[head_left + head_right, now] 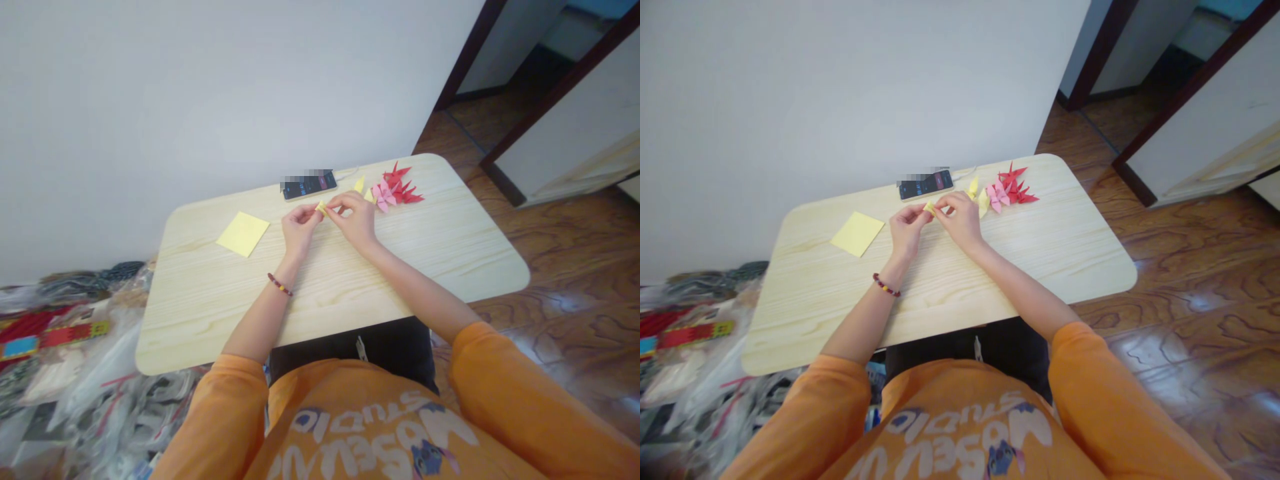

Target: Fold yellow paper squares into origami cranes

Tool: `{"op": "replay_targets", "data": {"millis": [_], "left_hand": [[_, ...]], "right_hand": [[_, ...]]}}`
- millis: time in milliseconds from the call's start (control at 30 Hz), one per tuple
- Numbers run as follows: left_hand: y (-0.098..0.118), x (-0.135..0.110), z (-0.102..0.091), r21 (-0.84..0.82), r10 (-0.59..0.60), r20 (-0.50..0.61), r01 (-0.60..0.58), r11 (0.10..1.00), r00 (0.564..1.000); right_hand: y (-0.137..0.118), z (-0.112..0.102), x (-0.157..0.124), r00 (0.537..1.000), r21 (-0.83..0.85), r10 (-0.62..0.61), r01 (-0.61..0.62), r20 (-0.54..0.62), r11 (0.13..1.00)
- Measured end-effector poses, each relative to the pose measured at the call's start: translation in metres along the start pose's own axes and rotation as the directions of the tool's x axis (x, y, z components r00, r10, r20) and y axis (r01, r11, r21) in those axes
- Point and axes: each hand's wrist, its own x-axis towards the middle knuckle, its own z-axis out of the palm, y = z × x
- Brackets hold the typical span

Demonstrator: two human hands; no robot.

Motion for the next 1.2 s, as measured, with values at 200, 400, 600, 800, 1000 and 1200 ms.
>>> {"op": "replay_targets", "data": {"millis": [200, 400, 600, 800, 1000, 1200], "left_hand": [[0.002, 0.003, -0.005, 0.013, 0.02, -0.03, -0.02, 1.0, 0.999], [0.008, 0.003, -0.006, 0.054, 0.058, 0.002, -0.058, 0.997, 0.998], [0.012, -0.001, -0.003, 0.131, 0.104, 0.002, -0.103, 0.986, 0.995], [0.013, -0.001, -0.002, 0.108, 0.059, 0.005, -0.059, 0.992, 0.998], [0.008, 0.003, -0.002, 0.093, 0.101, 0.02, -0.103, 0.99, 0.995], [0.008, 0.004, -0.003, 0.112, 0.084, 0.015, -0.085, 0.99, 0.996]], "right_hand": [[-0.001, 0.003, 0.0, 0.992, 0.152, 0.025, -0.044, 0.121, 0.987], [0.006, 0.004, 0.008, 0.956, 0.369, 0.234, -0.285, 0.178, 0.885], [0.008, 0.002, 0.01, 0.935, 0.4, 0.291, -0.35, 0.202, 0.847], [0.012, 0.0, 0.014, 0.933, 0.366, 0.287, -0.351, 0.219, 0.862], [0.018, -0.001, 0.017, 0.937, 0.349, 0.25, -0.325, 0.243, 0.879], [0.02, 0.0, 0.017, 0.914, 0.385, 0.294, -0.388, 0.281, 0.838]]}}
